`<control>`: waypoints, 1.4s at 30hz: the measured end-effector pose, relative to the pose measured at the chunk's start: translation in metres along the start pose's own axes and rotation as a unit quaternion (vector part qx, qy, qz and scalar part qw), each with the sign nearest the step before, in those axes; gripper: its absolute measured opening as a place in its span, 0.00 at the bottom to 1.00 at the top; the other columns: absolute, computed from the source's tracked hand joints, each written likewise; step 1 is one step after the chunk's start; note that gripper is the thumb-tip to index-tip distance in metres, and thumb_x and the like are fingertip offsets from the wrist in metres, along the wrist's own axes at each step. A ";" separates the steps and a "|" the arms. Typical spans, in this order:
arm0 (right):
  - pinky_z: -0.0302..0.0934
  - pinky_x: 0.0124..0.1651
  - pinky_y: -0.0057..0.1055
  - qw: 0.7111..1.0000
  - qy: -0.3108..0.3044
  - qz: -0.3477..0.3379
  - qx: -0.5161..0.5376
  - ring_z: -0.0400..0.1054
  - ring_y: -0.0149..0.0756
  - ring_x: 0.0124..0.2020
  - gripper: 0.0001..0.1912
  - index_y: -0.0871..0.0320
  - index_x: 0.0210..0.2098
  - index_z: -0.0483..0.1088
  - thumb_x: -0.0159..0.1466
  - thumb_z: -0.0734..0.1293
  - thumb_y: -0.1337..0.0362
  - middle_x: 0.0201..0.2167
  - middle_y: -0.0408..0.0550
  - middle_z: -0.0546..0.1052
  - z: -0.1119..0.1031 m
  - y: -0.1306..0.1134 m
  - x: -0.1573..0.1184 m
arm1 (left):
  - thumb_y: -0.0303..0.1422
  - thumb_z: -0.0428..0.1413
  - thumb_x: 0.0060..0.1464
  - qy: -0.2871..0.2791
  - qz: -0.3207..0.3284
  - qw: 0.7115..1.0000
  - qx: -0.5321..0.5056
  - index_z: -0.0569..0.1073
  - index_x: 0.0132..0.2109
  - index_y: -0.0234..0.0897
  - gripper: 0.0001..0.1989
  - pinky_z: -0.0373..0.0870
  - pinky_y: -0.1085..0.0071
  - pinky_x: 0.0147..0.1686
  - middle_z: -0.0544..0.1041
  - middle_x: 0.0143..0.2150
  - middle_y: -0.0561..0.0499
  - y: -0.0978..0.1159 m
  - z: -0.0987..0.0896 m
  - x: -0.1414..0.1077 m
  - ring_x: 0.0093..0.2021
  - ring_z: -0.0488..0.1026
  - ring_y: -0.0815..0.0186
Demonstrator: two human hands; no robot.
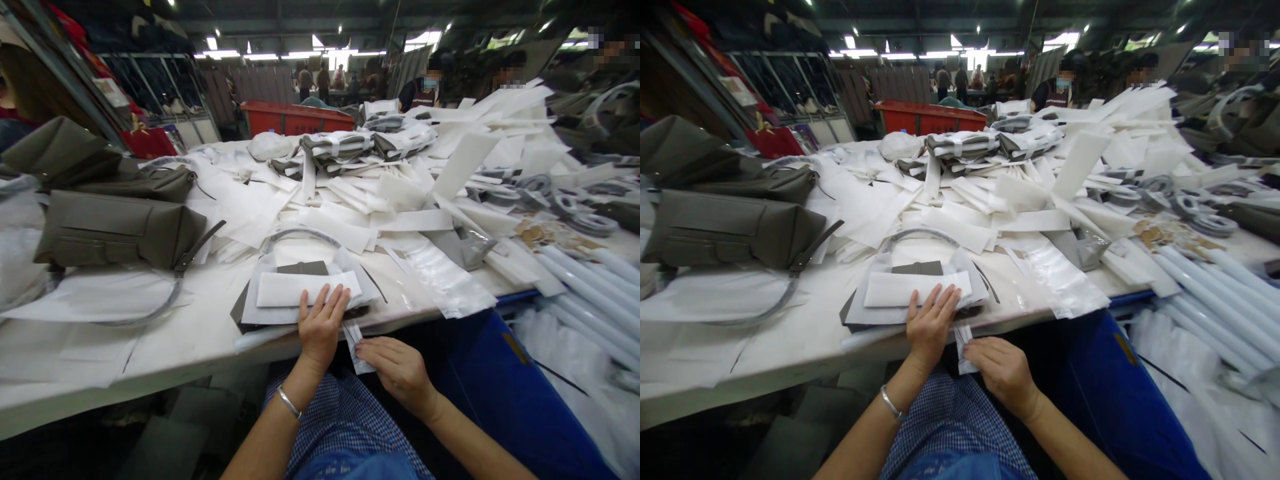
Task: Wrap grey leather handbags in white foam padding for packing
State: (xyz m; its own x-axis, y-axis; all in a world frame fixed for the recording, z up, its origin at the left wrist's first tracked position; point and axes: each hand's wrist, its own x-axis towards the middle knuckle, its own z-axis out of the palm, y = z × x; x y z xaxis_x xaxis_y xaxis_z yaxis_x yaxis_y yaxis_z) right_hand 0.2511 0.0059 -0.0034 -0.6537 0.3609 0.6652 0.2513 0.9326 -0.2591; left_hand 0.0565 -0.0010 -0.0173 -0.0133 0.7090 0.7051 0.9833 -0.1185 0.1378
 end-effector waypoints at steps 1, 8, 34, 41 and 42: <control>0.73 0.50 0.35 1.000 -0.001 0.000 0.005 0.78 0.36 0.44 0.17 0.57 0.48 0.75 0.67 0.60 0.77 0.41 0.48 0.83 -0.003 -0.003 0.000 | 0.34 0.51 0.68 0.006 0.000 1.000 -0.001 0.66 0.65 0.50 0.20 0.36 0.52 0.72 0.73 0.61 0.53 0.000 0.001 0.000 0.64 0.68 0.62; 0.73 0.48 0.35 0.999 -0.006 -0.015 0.030 0.78 0.37 0.42 0.17 0.57 0.45 0.76 0.65 0.61 0.78 0.40 0.47 0.83 -0.019 0.000 0.021 | 0.33 0.49 0.69 -0.005 -0.002 1.000 -0.004 0.65 0.66 0.49 0.21 0.33 0.52 0.72 0.72 0.62 0.52 0.001 0.001 -0.001 0.65 0.66 0.62; 0.73 0.42 0.31 0.991 -0.010 0.130 0.009 0.79 0.37 0.37 0.12 0.48 0.39 0.81 0.65 0.65 0.68 0.37 0.40 0.83 -0.029 0.034 0.088 | 0.28 0.50 0.66 -0.045 0.033 0.998 -0.009 0.65 0.65 0.46 0.22 0.46 0.48 0.71 0.71 0.64 0.48 -0.004 -0.011 -0.006 0.65 0.65 0.60; 0.70 0.43 0.32 0.978 -0.076 0.194 -0.016 0.79 0.38 0.38 0.07 0.46 0.34 0.81 0.63 0.70 0.64 0.35 0.37 0.83 -0.018 0.056 0.118 | 0.27 0.51 0.66 -0.012 0.004 0.999 -0.043 0.71 0.57 0.38 0.14 0.49 0.54 0.70 0.78 0.56 0.47 -0.003 -0.007 -0.004 0.60 0.71 0.64; 0.69 0.44 0.33 0.976 -0.085 0.199 -0.024 0.78 0.38 0.38 0.07 0.46 0.34 0.81 0.63 0.70 0.64 0.34 0.38 0.83 -0.016 0.060 0.121 | 0.26 0.51 0.66 -0.007 0.002 0.999 -0.047 0.71 0.56 0.37 0.14 0.50 0.55 0.70 0.78 0.55 0.47 -0.003 -0.007 -0.003 0.60 0.71 0.64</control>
State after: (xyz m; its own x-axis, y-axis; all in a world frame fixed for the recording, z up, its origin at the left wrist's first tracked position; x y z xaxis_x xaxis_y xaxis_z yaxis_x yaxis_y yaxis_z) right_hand 0.1985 0.1051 0.0724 -0.6058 0.6927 0.3914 0.5403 0.7193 -0.4367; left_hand 0.0526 -0.0080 -0.0152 -0.0066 0.7177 0.6963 0.9618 -0.1860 0.2008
